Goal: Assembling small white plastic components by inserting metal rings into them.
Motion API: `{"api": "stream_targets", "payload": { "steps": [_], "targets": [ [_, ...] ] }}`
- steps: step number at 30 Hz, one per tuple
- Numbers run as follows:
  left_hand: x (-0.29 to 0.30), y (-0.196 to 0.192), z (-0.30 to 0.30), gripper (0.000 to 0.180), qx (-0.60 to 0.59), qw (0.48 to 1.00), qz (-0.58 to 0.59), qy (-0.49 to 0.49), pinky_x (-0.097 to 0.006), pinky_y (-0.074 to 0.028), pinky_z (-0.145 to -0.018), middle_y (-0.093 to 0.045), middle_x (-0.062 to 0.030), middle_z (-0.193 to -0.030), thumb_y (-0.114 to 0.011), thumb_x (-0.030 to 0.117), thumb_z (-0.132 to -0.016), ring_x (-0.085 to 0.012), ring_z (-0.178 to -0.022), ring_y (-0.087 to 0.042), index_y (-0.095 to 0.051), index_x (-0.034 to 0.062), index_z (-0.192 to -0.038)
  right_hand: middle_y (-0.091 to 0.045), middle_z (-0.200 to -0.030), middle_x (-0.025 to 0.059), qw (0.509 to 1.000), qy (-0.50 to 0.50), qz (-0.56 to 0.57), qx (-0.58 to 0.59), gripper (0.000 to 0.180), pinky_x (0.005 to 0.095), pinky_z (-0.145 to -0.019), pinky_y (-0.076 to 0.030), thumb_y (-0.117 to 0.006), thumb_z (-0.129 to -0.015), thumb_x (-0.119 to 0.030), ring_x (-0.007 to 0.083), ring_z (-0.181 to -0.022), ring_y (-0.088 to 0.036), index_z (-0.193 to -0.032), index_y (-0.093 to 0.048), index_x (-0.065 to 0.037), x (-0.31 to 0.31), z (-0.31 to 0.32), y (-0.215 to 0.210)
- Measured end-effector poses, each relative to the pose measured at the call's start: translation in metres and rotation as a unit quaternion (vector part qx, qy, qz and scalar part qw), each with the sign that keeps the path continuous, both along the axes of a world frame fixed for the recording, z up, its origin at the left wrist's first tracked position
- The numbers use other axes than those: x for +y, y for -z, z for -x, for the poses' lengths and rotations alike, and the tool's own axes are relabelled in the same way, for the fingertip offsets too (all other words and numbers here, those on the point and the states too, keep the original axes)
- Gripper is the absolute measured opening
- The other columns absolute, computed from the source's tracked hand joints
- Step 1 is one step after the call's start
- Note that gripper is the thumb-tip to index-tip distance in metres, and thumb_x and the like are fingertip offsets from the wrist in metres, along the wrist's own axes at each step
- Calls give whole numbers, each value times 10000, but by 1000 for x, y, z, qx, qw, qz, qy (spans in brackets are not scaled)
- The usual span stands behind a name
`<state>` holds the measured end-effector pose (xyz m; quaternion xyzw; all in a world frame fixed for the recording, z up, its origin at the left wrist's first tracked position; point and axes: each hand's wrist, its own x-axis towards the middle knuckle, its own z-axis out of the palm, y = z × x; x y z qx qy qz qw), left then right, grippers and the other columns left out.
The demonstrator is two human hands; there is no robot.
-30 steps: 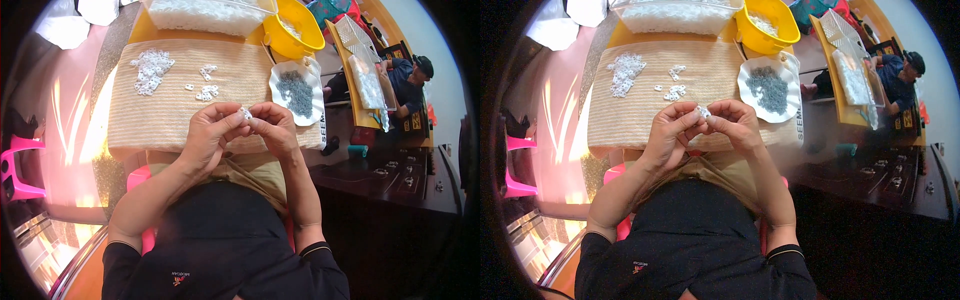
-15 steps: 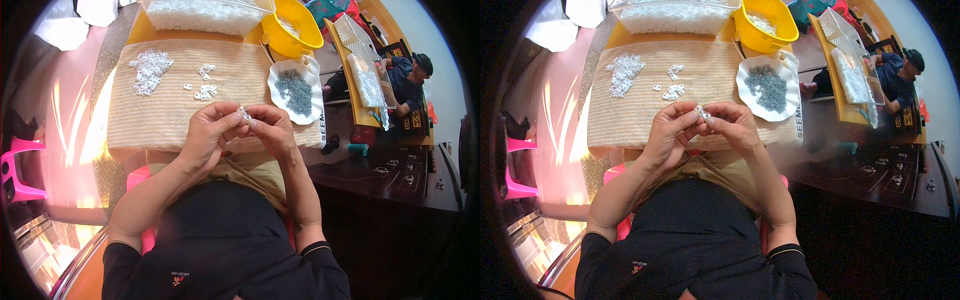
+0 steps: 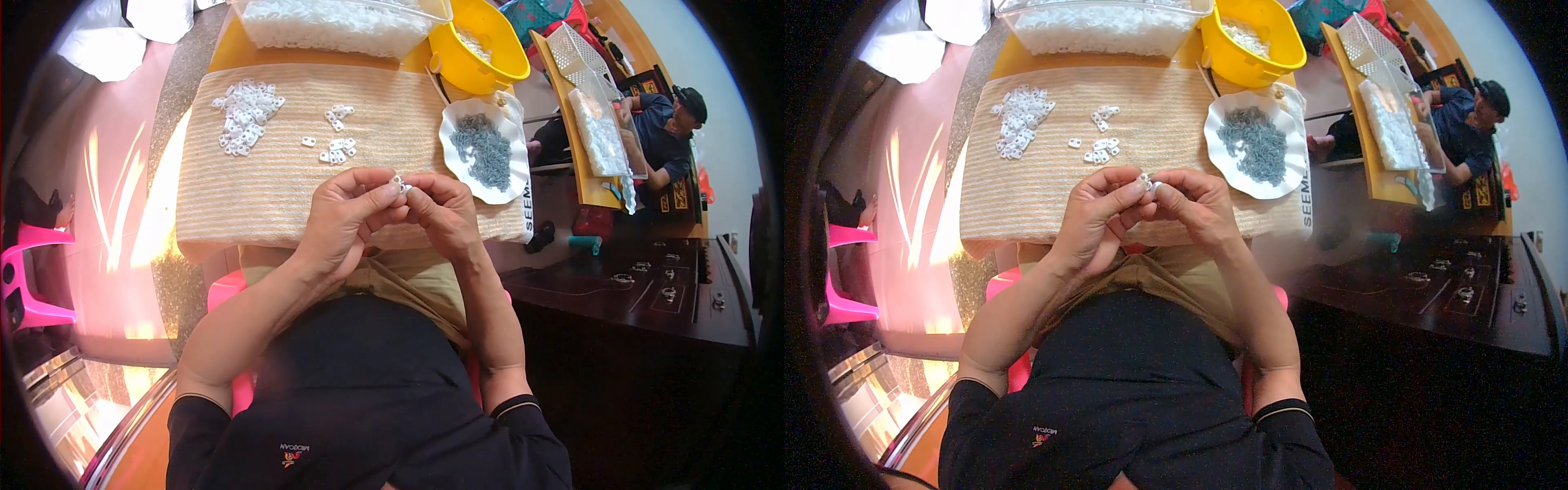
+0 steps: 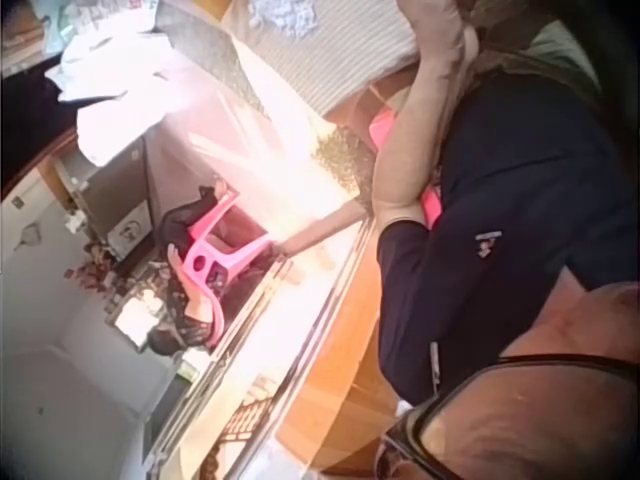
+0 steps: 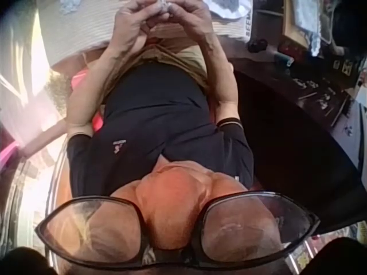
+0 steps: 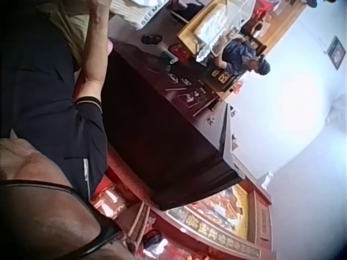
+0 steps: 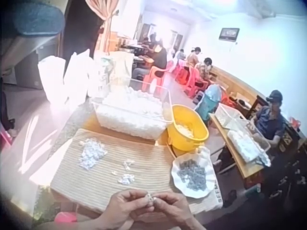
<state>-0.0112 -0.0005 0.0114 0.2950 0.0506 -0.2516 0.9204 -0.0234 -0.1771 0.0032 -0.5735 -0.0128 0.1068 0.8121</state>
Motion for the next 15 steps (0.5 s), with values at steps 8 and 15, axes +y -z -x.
{"api": "stream_targets", "payload": {
  "steps": [8, 15],
  "targets": [
    [1, -1, -1, 148, 3, 1000, -6, 5, -264, -574, -723, -659, -93, -885, -638, 29, -866, -160, -765, -659, -610, 13, -1010, -672, -973, 123, 1000, -11, -6, -10, 266, 288, -734, -584, -622, -895, -50, 161, -822, -667, -1141, -587, 43, -2, 0, 1],
    [2, 3, -3, 152, 7, 1000, -11, 4, -262, -574, -727, -658, -91, -881, -639, 29, -865, -158, -767, -658, -610, 13, -1014, -651, -1049, 131, 1000, -16, 3, -16, 311, 313, -785, -577, -636, -877, -26, 178, -897, -656, -1172, -571, 48, -1, 0, 2]
  ]
}}
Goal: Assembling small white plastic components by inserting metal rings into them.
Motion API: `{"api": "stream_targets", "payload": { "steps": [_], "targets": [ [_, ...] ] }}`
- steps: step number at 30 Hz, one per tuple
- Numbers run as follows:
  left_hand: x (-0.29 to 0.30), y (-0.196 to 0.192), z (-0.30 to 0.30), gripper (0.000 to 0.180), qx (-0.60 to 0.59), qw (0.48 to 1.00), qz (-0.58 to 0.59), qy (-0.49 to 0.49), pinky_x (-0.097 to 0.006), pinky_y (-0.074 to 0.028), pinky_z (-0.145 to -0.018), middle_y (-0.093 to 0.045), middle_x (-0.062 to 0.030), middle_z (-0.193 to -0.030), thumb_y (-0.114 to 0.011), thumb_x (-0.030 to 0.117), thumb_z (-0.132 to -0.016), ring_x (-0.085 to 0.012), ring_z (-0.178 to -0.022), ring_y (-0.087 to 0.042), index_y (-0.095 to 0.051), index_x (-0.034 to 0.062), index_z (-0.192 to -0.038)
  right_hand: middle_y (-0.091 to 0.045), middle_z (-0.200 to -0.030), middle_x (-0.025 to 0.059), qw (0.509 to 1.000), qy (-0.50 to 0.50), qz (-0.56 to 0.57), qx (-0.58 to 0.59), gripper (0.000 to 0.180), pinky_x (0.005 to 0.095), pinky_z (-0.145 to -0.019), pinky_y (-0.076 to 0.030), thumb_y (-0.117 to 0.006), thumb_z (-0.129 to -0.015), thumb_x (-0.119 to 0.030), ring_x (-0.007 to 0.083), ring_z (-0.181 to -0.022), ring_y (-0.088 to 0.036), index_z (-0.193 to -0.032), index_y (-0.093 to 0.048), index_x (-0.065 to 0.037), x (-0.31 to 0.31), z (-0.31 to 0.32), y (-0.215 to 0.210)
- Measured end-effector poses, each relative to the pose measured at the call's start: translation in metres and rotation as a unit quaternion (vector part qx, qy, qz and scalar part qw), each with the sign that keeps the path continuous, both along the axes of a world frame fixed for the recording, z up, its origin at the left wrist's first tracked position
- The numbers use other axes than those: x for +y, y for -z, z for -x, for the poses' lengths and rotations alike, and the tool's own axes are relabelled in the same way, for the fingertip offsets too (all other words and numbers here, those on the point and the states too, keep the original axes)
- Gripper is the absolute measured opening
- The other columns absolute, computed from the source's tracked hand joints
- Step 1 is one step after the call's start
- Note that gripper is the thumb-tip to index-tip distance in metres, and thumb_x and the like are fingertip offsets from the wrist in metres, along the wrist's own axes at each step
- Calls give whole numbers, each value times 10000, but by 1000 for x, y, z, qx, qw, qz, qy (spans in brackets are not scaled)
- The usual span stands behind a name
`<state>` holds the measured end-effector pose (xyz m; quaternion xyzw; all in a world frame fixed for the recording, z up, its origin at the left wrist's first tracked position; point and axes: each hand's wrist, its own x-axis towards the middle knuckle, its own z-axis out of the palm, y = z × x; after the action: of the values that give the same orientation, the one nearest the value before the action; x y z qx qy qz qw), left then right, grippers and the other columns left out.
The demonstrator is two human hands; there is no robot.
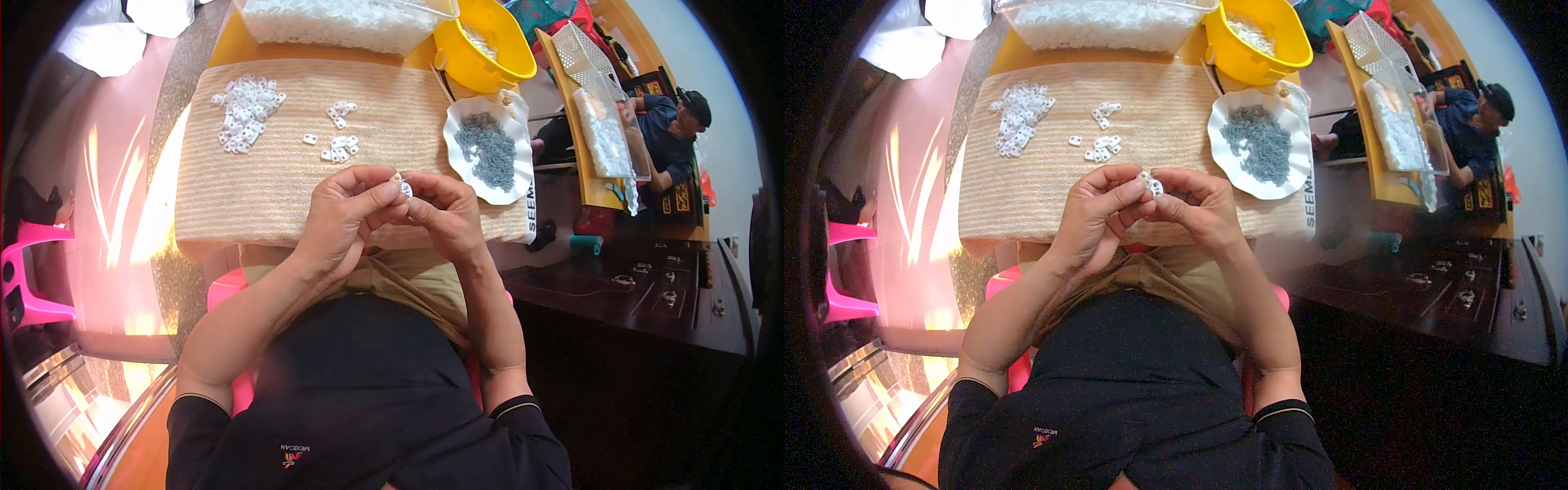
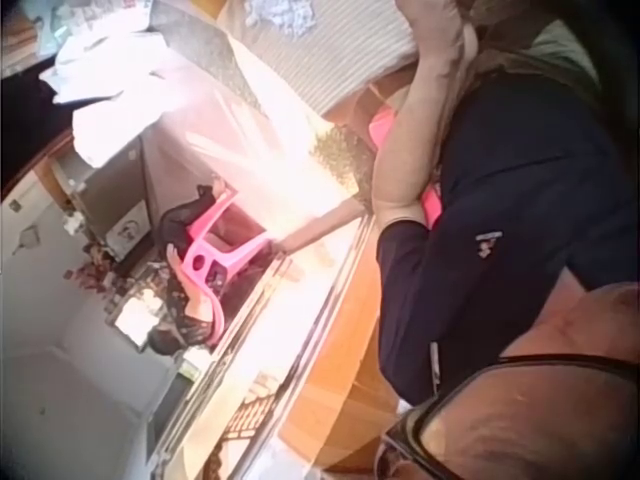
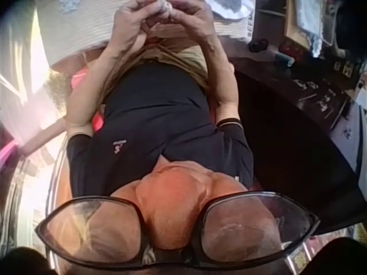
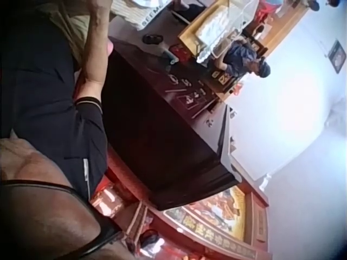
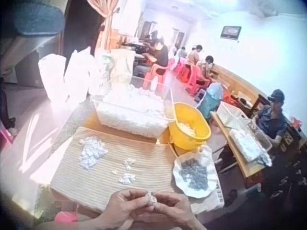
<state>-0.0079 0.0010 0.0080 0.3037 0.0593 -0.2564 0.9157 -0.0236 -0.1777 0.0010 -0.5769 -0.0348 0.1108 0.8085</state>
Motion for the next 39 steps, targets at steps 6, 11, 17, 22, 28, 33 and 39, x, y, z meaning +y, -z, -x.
{"api": "stream_targets", "payload": {
  "steps": [6, 11, 17, 22, 28, 33, 39],
  "targets": [
    [0, 2, -1, 158, 18, 1000, -4, 3, -265, -574, -733, -655, -91, -880, -644, 28, -863, -161, -773, -659, -607, 12, -1015, -657, -1010, 128, 1000, 13, -11, 17, 311, 314, -783, -571, -624, -877, -2, 187, -873, -662, -1177, -558, 48, -3, -1, -3],
    [0, 3, -3, 160, 26, 999, -40, 10, -273, -570, -737, -654, -92, -882, -649, 34, -862, -159, -780, -653, -607, 10, -1014, -664, -980, 123, 1000, 23, 11, 13, 323, 268, -744, -551, -654, -860, -26, 160, -848, -656, -1163, -573, 50, -10, -4, -3],
    [1, 1, -5, 159, 29, 997, -65, 40, -280, -568, -741, -659, -90, -896, -650, 32, -860, -163, -784, -654, -607, 5, -1011, -669, -949, 127, 999, 38, 12, 4, 329, 282, -733, -549, -656, -855, -17, 175, -820, -662, -1164, -574, 57, -13, -4, 1],
    [0, -2, -4, 140, 49, 994, -86, 43, -248, -553, -712, -667, -82, -877, -659, 46, -857, -132, -758, -646, -623, -2, -984, -662, -970, 147, 999, 30, 18, 5, 324, 307, -753, -557, -638, -857, 11, 195, -837, -666, -1169, -566, 64, -14, -4, 3],
    [-1, 0, -5, 130, 50, 994, -83, 50, -250, -557, -712, -669, -81, -888, -654, 44, -861, -128, -756, -645, -623, -4, -977, -655, -994, 155, 1000, 18, 26, 0, 319, 325, -777, -562, -623, -863, 25, 216, -859, -667, -1172, -560, 70, -15, -4, 3],
    [-1, 0, -5, 120, 53, 994, -81, 52, -253, -561, -714, -668, -81, -889, -645, 37, -866, -126, -759, -644, -620, -6, -975, -651, -1002, 153, 998, 14, 67, -5, 314, 326, -797, -556, -615, -864, 35, 215, -872, -665, -1171, -562, 76, -18, -4, 6],
    [-1, 1, -5, 115, 57, 993, -84, 53, -254, -562, -719, -664, -84, -896, -640, 30, -867, -128, -765, -642, -619, -4, -975, -651, -1000, 148, 996, 13, 91, 4, 311, 315, -806, -547, -613, -864, 38, 205, -872, -661, -1168, -566, 77, -18, -4, 4]
  ]
}}
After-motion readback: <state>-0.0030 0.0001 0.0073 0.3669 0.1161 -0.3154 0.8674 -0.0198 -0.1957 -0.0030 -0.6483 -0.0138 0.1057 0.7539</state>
